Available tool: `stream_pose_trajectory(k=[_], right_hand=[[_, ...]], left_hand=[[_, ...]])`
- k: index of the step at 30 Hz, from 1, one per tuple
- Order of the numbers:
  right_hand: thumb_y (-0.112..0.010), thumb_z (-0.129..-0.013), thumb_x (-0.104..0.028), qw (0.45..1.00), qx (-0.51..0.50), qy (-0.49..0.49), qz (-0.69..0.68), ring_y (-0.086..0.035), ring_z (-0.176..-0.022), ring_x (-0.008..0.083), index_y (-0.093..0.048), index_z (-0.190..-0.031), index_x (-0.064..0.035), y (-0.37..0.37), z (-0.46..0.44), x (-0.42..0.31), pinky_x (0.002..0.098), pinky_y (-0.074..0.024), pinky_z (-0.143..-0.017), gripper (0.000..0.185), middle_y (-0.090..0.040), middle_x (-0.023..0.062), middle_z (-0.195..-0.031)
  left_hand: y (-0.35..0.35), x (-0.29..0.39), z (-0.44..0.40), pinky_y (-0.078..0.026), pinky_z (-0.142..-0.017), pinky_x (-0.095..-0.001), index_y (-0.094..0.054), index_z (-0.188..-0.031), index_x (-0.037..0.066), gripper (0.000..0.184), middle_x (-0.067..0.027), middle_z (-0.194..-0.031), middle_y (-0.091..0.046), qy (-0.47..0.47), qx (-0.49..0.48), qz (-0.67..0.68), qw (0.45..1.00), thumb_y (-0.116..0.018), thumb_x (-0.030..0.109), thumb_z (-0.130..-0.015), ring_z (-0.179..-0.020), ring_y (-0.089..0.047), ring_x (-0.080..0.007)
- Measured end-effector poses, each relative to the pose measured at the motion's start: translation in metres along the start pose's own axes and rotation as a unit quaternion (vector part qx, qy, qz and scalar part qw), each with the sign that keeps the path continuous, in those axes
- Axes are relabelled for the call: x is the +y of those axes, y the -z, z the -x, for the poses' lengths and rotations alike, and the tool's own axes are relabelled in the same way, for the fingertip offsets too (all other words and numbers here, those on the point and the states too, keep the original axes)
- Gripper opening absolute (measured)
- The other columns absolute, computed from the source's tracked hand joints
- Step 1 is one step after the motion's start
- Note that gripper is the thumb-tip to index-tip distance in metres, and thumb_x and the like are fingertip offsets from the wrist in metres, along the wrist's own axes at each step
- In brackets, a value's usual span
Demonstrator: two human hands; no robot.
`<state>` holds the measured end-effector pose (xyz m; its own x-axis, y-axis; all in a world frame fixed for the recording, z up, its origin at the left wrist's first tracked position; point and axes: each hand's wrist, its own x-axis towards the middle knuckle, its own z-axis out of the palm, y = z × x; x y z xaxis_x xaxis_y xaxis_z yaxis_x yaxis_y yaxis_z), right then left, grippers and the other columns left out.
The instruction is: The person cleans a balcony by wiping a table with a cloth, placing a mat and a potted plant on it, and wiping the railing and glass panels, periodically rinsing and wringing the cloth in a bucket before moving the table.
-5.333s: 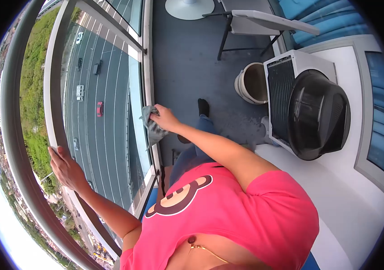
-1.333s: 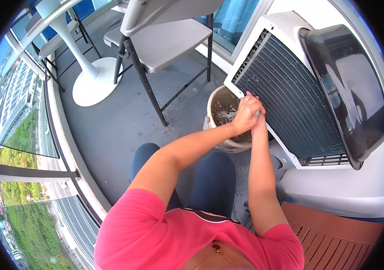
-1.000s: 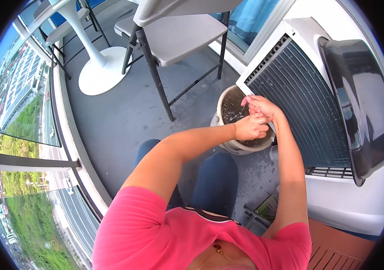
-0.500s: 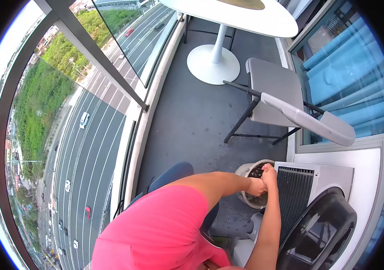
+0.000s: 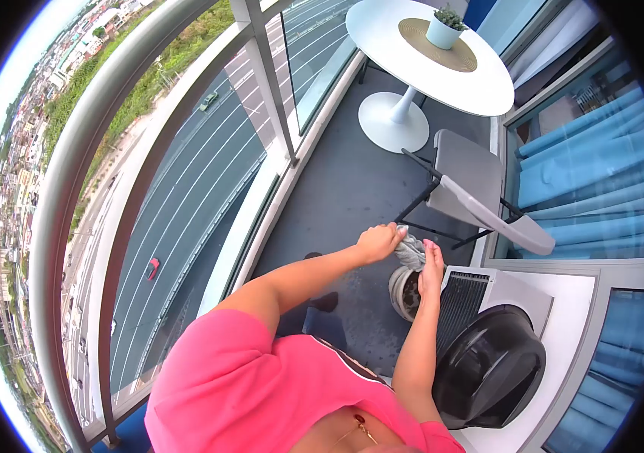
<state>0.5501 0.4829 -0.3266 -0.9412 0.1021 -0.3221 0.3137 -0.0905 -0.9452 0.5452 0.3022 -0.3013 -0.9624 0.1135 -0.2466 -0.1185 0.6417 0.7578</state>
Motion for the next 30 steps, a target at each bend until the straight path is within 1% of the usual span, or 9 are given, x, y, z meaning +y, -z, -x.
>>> stream_pose_trajectory(k=[2,4,9,14,17,18,20,26,30], right_hand=[[-0.051,-0.093,-0.031,0.996,-0.007,-0.001,0.089,-0.042,-0.118,0.0140,-0.052,-0.118,-0.0016,-0.008,0.008,0.008,0.0271,-0.0292,-0.100,0.038,-0.051,0.0085,-0.124],[-0.050,-0.092,-0.036,0.992,-0.017,-0.043,0.114,-0.043,-0.117,0.0196,-0.050,-0.119,-0.0007,-0.021,0.019,0.009,0.0320,-0.0300,-0.100,0.044,-0.050,0.0105,-0.124],[-0.037,-0.087,-0.062,0.937,-0.115,-0.320,-0.077,-0.043,-0.115,0.0387,-0.032,-0.133,-0.0042,-0.082,0.059,0.011,0.0508,-0.0401,-0.091,0.074,-0.037,0.0238,-0.132],[-0.041,-0.085,-0.063,0.827,-0.284,-0.361,-0.325,-0.055,-0.101,0.0283,-0.045,-0.124,-0.0022,-0.153,0.068,0.010,0.0402,-0.0452,-0.086,0.072,-0.054,0.0181,-0.115],[-0.050,-0.086,-0.051,0.829,-0.397,-0.339,-0.198,-0.061,-0.088,0.0228,-0.051,-0.115,-0.0005,-0.210,0.077,0.015,0.0346,-0.0489,-0.079,0.059,-0.060,0.0128,-0.103],[-0.055,-0.088,-0.034,0.897,-0.315,-0.268,-0.154,-0.060,-0.089,0.0199,-0.052,-0.112,-0.0007,-0.237,0.080,0.025,0.0327,-0.0490,-0.076,0.041,-0.060,0.0099,-0.102],[-0.052,-0.091,-0.024,0.944,-0.266,-0.149,-0.126,-0.057,-0.093,0.0170,-0.050,-0.116,-0.0015,-0.285,0.097,0.011,0.0309,-0.0473,-0.077,0.034,-0.059,0.0086,-0.105],[-0.042,-0.095,-0.028,0.934,-0.313,0.095,-0.147,-0.051,-0.108,0.0262,-0.042,-0.125,0.0010,-0.416,0.212,-0.039,0.0290,-0.0356,-0.094,0.041,-0.053,0.0177,-0.116],[-0.047,-0.090,-0.029,0.867,-0.377,0.302,-0.126,-0.037,-0.124,0.0315,-0.046,-0.123,-0.0011,-0.453,0.303,0.017,0.0416,-0.0182,-0.107,0.043,-0.043,0.0187,-0.129]], left_hand=[[0.016,-0.011,0.015,-0.046,-0.069,-0.0507,-0.051,-0.092,0.000,0.043,-0.0244,-0.080,-0.059,0.002,0.096,0.016,0.995,-0.037,0.040,-0.094,-0.081,-0.058,-0.0427],[0.032,-0.020,0.027,-0.045,-0.068,-0.0511,-0.051,-0.095,0.000,0.039,-0.0249,-0.081,-0.060,-0.054,0.142,0.034,0.988,-0.039,0.038,-0.094,-0.080,-0.058,-0.0426],[0.076,-0.014,0.082,-0.044,-0.067,-0.0505,-0.051,-0.109,0.003,0.033,-0.0233,-0.076,-0.061,0.008,0.139,0.037,0.989,-0.044,0.032,-0.092,-0.075,-0.059,-0.0413],[0.103,-0.012,0.157,-0.045,-0.075,-0.0468,-0.049,-0.116,0.004,0.034,-0.0233,-0.089,-0.061,-0.051,0.099,0.037,0.993,-0.052,0.024,-0.088,-0.085,-0.058,-0.0390],[0.115,-0.025,0.210,-0.041,-0.088,-0.0428,-0.044,-0.124,0.004,0.045,-0.0216,-0.112,-0.054,-0.103,0.173,0.020,0.979,-0.059,0.020,-0.084,-0.104,-0.051,-0.0362],[0.120,-0.031,0.229,-0.039,-0.092,-0.0415,-0.042,-0.127,0.004,0.050,-0.0207,-0.120,-0.050,-0.125,0.224,0.007,0.966,-0.060,0.019,-0.083,-0.112,-0.047,-0.0351],[0.136,-0.041,0.271,-0.031,-0.100,-0.0419,-0.035,-0.132,0.003,0.060,-0.0215,-0.130,-0.039,-0.077,0.325,-0.021,0.942,-0.063,0.022,-0.082,-0.120,-0.036,-0.0373],[0.134,-0.136,0.370,-0.034,-0.098,-0.0410,-0.038,-0.127,-0.002,0.049,-0.0243,-0.126,-0.042,0.206,0.365,-0.011,0.908,-0.055,0.015,-0.085,-0.116,-0.041,-0.0385],[0.120,-0.151,0.397,-0.036,-0.095,-0.0422,-0.042,-0.122,-0.003,0.042,-0.0264,-0.120,-0.045,0.296,0.332,0.013,0.895,-0.054,0.013,-0.085,-0.113,-0.043,-0.0408]])
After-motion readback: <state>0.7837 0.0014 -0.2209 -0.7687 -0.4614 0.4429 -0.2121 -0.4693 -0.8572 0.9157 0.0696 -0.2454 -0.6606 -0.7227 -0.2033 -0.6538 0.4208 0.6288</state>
